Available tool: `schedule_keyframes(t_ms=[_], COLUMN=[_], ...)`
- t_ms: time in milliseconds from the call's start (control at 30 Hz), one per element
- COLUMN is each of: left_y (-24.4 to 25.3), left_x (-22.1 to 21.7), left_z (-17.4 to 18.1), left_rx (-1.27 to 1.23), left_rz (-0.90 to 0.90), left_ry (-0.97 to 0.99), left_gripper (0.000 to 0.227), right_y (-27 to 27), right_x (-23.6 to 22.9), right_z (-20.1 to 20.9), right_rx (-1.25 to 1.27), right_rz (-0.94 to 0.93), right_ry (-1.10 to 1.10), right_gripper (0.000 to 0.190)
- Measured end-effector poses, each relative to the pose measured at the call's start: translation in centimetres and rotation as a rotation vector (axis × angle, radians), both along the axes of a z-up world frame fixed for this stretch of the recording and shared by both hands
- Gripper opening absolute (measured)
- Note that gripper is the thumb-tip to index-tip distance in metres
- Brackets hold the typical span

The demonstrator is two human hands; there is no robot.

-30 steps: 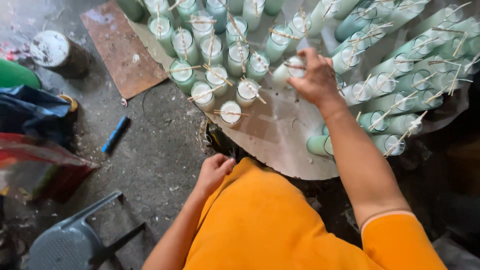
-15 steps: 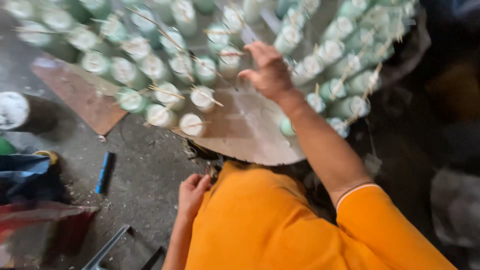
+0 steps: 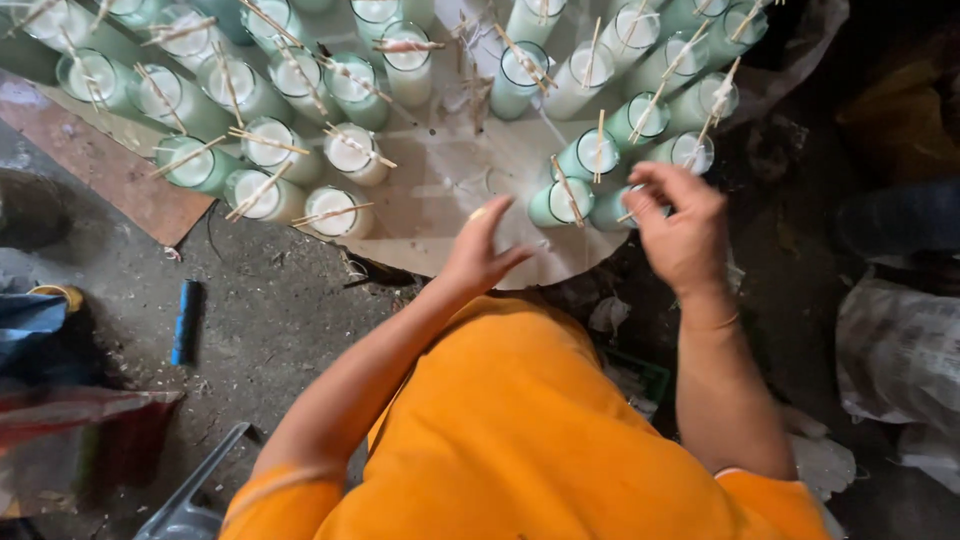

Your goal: Centering and securing wicks in candle jars using wooden sticks as the wax cools

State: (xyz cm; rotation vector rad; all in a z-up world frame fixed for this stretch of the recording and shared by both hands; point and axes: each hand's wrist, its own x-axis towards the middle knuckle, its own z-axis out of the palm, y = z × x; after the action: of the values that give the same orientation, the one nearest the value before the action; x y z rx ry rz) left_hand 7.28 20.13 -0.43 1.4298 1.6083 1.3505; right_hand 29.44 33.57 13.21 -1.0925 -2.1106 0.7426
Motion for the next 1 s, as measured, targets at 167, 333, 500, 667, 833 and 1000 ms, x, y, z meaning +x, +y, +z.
schedule_keyframes(t_ms=[167, 333, 500, 667, 833, 1000], left_y=[5.6, 6.4, 4.6, 2.4, 1.2, 3.2], left_x=[3.9, 5.0, 3.1, 0.4, -2.1, -3.7], left_z=[-1.7, -2.8, -1.7, -1.2, 0.1, -3.2], left_rx=[-0.057, -0.09, -0.178, -0.248, -0.238, 0.091], left_rz=[-0.021, 0.047, 0.124, 0.326, 0.457, 0.604], left_ry=[0.02, 0.013, -0.172, -0.202, -0.175, -0.055], left_gripper=[0.088, 0.077, 0.074, 0.073, 0.065, 0.08], right_y=[-2.5, -1.9, -1.0, -0.3, -0.3, 2.4], right_x=[1.2, 4.5, 3.5, 0.8, -1.8, -1.9], right_z=[0.6, -0.6, -0.8, -2.5, -2.2, -4.2], right_rx=[0.14, 0.072, 0.063, 0.058, 0.055, 0.367], right_rz=[0.116, 0.08, 0.14, 0.251, 0.323, 0.257], right_ry=[-0.029, -0.02, -0.006, -0.009, -0.02, -0.251], right_gripper=[0.023, 0.019, 0.019, 0.019, 0.019, 0.023])
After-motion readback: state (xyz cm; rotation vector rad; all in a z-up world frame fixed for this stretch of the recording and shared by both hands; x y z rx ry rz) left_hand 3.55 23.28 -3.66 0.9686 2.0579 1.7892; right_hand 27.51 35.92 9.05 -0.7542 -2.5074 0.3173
